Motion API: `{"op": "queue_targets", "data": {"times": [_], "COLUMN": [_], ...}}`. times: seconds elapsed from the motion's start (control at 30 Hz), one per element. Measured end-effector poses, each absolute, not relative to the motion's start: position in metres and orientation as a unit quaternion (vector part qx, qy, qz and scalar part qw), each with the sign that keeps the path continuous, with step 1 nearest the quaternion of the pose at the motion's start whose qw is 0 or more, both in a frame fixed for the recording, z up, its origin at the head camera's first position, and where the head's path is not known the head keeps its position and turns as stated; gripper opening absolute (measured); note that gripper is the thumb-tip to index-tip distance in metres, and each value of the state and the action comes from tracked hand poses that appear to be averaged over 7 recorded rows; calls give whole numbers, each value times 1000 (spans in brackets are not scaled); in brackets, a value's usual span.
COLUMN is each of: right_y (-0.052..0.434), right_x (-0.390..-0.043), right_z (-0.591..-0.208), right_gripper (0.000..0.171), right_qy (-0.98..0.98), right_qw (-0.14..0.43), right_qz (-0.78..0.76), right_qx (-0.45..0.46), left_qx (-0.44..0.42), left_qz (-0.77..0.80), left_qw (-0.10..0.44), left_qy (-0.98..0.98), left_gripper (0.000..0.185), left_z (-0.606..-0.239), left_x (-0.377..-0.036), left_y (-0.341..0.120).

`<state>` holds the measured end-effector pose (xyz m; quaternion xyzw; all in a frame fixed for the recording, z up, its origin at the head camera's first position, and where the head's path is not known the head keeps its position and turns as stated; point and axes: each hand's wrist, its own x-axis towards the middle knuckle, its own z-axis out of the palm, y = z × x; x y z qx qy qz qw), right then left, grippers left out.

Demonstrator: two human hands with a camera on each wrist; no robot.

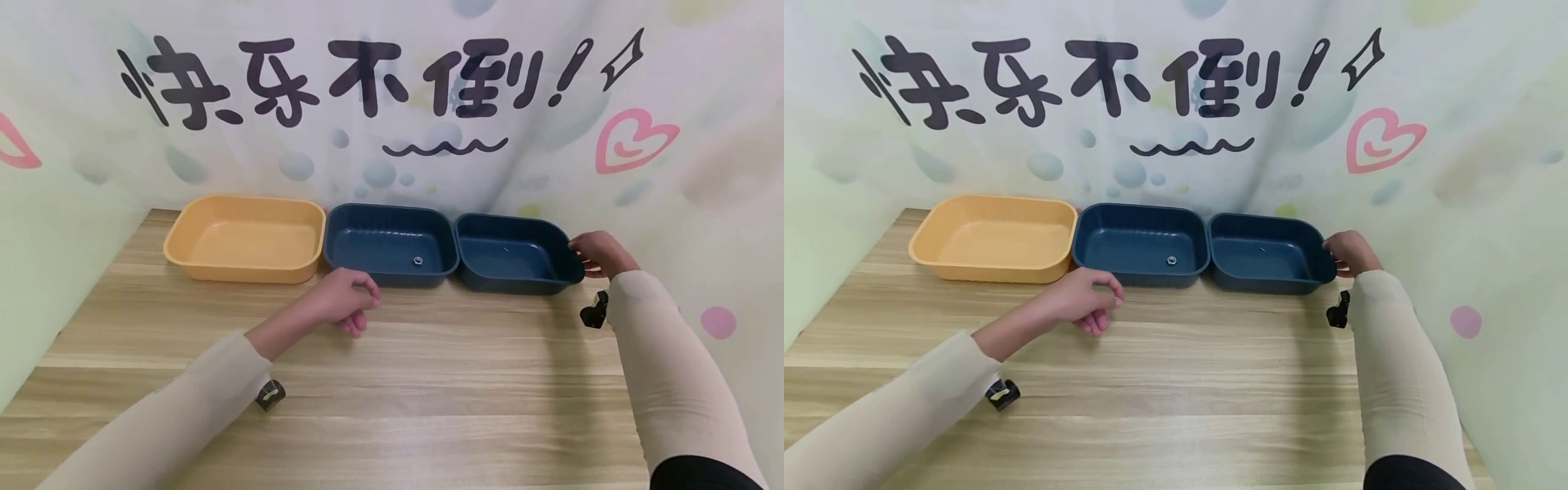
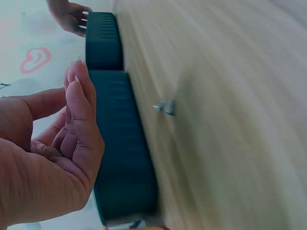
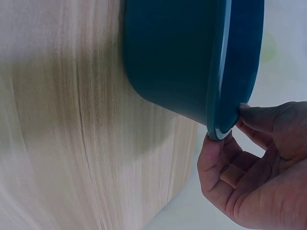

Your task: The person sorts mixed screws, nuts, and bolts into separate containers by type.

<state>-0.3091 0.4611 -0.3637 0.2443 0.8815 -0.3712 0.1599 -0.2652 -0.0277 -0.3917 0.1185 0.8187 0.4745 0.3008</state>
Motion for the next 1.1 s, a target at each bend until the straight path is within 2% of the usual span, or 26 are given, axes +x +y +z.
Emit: {"op": "queue_targets", "data": {"times": [0.53,0.7,1.1], "right_y": [461,462,462], "right_x": [-306,-307,-307], "right_z": [-363,-364,-366], "right_gripper": [43,43,43], "right_qy": [884,884,887], "right_qw": [160,159,153], "right_qz": [-372,-374,-368], "right_qx": [233,229,235], "left_qx": [87,71,95], "left_qz": [483,480,464], "left_qw": [307,302,284], "left_qy": [816,821,833], "left_gripper": [15,11,2], "left_z": [-440,-445,-447], "left_x": [-268,-271,-268], "left_y": [-40,-39,-36]}}
